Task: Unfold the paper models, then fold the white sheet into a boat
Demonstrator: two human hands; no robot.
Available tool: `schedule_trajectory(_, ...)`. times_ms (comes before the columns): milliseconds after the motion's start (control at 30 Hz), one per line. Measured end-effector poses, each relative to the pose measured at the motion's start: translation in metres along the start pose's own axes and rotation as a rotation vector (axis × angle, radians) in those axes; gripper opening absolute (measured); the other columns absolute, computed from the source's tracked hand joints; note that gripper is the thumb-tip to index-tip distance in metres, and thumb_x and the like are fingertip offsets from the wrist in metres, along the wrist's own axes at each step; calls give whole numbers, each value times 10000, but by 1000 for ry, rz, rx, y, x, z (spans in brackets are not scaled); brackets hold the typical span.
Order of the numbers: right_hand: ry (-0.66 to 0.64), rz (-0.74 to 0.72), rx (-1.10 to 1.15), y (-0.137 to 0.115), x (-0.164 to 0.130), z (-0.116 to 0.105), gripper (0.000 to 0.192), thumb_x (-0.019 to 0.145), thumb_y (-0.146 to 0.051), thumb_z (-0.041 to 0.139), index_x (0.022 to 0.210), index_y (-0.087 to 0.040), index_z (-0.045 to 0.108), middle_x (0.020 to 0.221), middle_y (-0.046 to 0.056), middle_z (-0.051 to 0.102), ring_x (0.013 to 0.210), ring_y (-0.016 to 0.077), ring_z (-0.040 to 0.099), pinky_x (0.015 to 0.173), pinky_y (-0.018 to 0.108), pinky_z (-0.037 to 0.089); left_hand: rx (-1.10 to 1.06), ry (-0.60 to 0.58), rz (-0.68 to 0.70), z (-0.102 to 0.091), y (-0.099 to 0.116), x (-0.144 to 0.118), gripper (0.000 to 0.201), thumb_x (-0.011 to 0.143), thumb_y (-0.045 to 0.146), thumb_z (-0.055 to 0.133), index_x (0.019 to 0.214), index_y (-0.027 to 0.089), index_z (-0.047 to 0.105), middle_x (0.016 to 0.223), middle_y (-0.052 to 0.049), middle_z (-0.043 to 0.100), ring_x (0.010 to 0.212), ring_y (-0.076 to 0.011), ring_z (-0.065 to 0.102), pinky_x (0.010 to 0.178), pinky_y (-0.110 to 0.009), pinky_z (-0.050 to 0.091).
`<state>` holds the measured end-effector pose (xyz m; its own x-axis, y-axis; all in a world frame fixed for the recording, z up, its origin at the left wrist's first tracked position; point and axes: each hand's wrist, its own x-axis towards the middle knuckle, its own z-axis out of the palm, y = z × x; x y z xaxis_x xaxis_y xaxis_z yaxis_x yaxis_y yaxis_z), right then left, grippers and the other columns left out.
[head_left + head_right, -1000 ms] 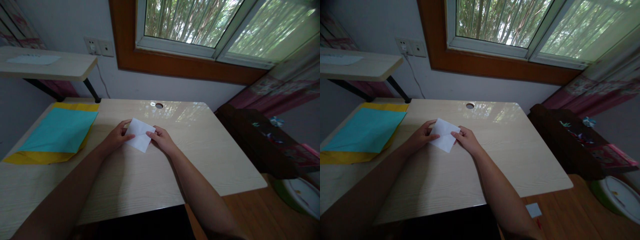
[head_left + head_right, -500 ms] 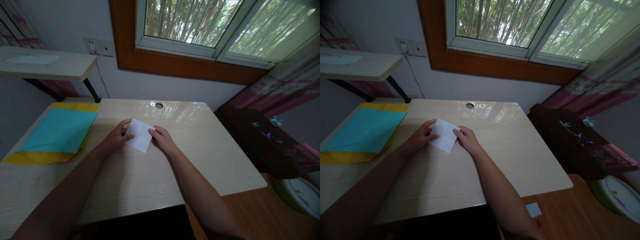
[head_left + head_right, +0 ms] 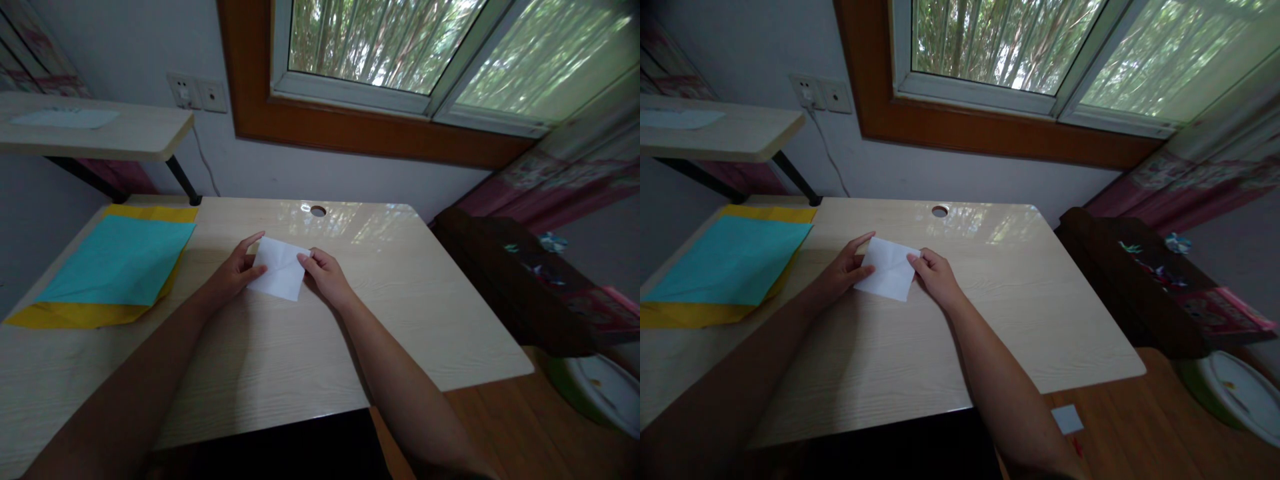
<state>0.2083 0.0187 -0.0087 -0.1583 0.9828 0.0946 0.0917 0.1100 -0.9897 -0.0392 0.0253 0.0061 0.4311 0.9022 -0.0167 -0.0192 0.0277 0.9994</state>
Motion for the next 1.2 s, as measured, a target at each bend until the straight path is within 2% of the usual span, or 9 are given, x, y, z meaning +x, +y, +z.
schedule_trajectory(167, -15, -37, 34, -1, 0, 2, 325, 873, -541, 702, 880, -227, 621, 700, -38, 520, 642, 128, 480, 602, 252, 375, 21, 28, 27, 1, -2, 1, 1012, 800, 409, 801, 1588, 313, 175, 1008, -42, 717, 792, -191, 711, 629, -252, 538)
schedule_trajectory(367, -62, -97, 31, 3, -1, 4, 392, 802, -477, 797, 1089, -251, 655, 777, -35, 542, 686, 131, 501, 644, 264, 414, 83, 121, 132, 1, -9, 5, 860, 829, 393, 767, 1530, 275, 282, 947, -10, 702, 727, -135, 667, 626, -222, 513)
schedule_trajectory(500, -16, -163, -46, -2, -3, 4, 276, 845, -434, 763, 1032, -241, 703, 794, -8, 587, 716, 149, 525, 671, 292, 426, 116, 199, 233, 1, -13, 6, 660, 837, 367, 758, 1401, 287, 426, 1198, -50, 636, 931, -161, 684, 730, -252, 551)
schedule_trajectory(567, 50, -229, -109, -8, -3, 2, 208, 865, -420, 742, 964, -238, 725, 821, 15, 623, 748, 168, 548, 699, 313, 440, 107, 218, 283, 1, -15, 6, 599, 834, 347, 765, 1346, 290, 461, 1239, -51, 600, 1016, -174, 669, 802, -286, 568)
schedule_trajectory(767, 251, -394, -252, -22, -4, -3, 180, 917, -418, 684, 854, -260, 743, 841, 49, 669, 801, 208, 589, 766, 367, 486, 120, 195, 350, -3, -23, 10, 652, 777, 344, 829, 1320, 289, 474, 1281, -73, 590, 1162, -230, 629, 965, -428, 556)
schedule_trajectory(900, 254, -445, -277, -21, -4, -5, 148, 932, -396, 674, 884, -282, 755, 909, 58, 716, 902, 239, 633, 863, 424, 505, 159, 206, 347, -2, -21, 10, 633, 772, 345, 834, 1305, 284, 499, 1348, -85, 567, 1188, -235, 616, 975, -436, 556)
schedule_trajectory(1100, 208, -530, -306, -18, -3, -6, 102, 941, -329, 675, 954, -313, 775, 975, 52, 750, 973, 246, 657, 932, 455, 497, 167, 220, 353, 0, -17, 8, 559, 813, 324, 797, 1298, 262, 526, 1160, -54, 638, 1068, -198, 661, 930, -388, 581)
schedule_trajectory(1200, 188, -526, -319, -18, -3, -7, 115, 944, -309, 661, 965, -317, 774, 998, 49, 755, 1002, 249, 656, 946, 463, 492, 184, 214, 351, -1, -16, 8, 496, 833, 319, 778, 1269, 252, 552, 1178, -59, 623, 1076, -199, 665, 924, -384, 588)
